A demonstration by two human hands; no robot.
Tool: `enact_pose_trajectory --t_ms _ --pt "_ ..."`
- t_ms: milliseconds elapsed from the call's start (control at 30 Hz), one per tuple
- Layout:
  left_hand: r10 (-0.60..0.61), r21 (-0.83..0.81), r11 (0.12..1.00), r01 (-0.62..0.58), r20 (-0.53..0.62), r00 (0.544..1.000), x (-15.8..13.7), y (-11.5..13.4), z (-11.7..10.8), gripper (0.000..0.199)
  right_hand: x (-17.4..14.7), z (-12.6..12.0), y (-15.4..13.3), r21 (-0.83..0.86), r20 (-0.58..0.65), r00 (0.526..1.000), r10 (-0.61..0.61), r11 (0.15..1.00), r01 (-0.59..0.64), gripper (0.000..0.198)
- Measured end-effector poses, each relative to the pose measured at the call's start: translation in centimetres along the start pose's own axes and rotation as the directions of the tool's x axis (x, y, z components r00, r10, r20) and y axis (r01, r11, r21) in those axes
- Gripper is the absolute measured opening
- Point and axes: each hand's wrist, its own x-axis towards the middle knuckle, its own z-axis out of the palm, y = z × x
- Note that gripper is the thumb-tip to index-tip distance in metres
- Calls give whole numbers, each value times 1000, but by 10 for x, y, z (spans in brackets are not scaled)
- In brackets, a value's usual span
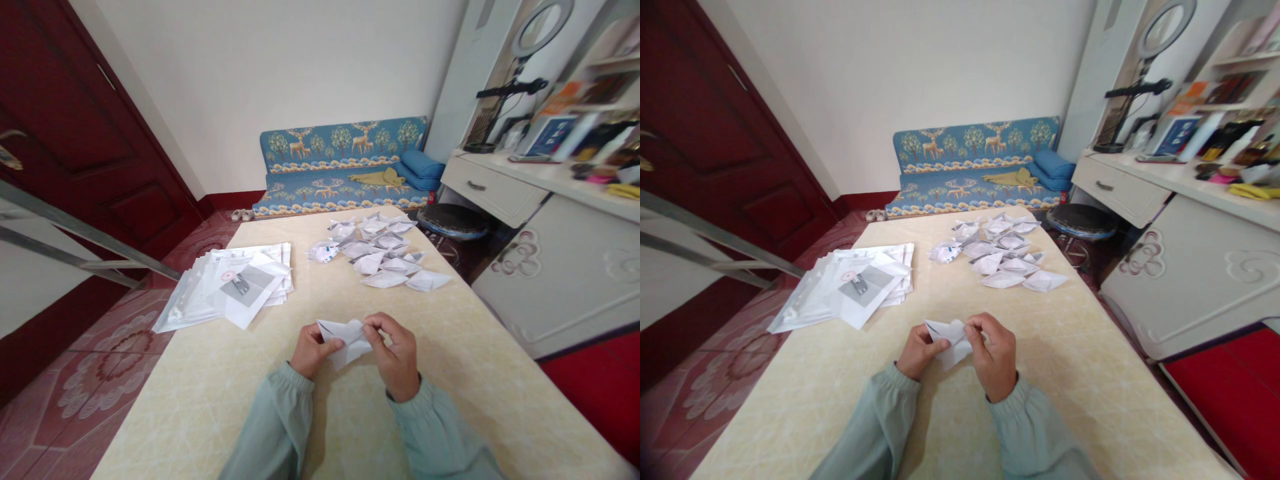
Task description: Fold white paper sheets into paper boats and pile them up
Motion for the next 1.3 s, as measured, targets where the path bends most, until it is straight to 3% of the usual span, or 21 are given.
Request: enact_pose_trajectory --t_ms 100,167,333,433,500,567,633,733,800,867,1000,1133,1233,1300 --pt "25 217 976 -28 16 1000 -2 14 5 29 7 -4 -6 -81 83 996 -27 996 34 17" --pt "119 391 913 -115 14 993 -3 28 9 26 15 -7 -15 -165 157 982 -101 978 127 18" --pt "420 702 595 -390 141 896 -4 64 17 10 36 -3 -47 -258 384 852 -357 844 470 17" --pt "545 681 551 -483 144 826 -5 74 17 12 43 2 -59 -175 380 815 -437 832 527 7" --pt "620 604 594 -532 77 781 -4 73 15 9 44 3 -55 -184 329 831 -449 832 523 27" --pt "675 535 624 -570 -2 737 -2 65 11 7 42 3 -41 -248 290 851 -439 824 510 29" --pt "706 501 617 -606 -14 708 1 52 4 6 36 3 -18 -284 281 860 -425 819 498 16" --pt "612 586 558 -587 187 768 0 33 -14 5 17 3 19 -354 317 854 -412 784 510 22" --pt "453 676 425 -602 417 788 -7 26 -28 14 0 3 38 -377 413 816 -405 740 558 24" --pt "303 739 317 -594 514 802 -22 25 -39 26 -15 2 49 -388 482 793 -372 721 574 25" --pt "177 827 256 -501 470 865 -66 34 -38 43 -36 -1 50 -436 556 793 -250 725 534 20" --pt "150 856 228 -464 440 886 -93 29 -20 58 -46 4 38 -529 543 828 -142 708 468 15" --pt "225 901 146 -409 372 900 -90 17 -19 42 -52 10 28 -552 529 842 -105 710 436 14" --pt "281 902 94 -422 383 880 -84 11 -24 32 -54 10 26 -514 527 841 -122 743 429 13"
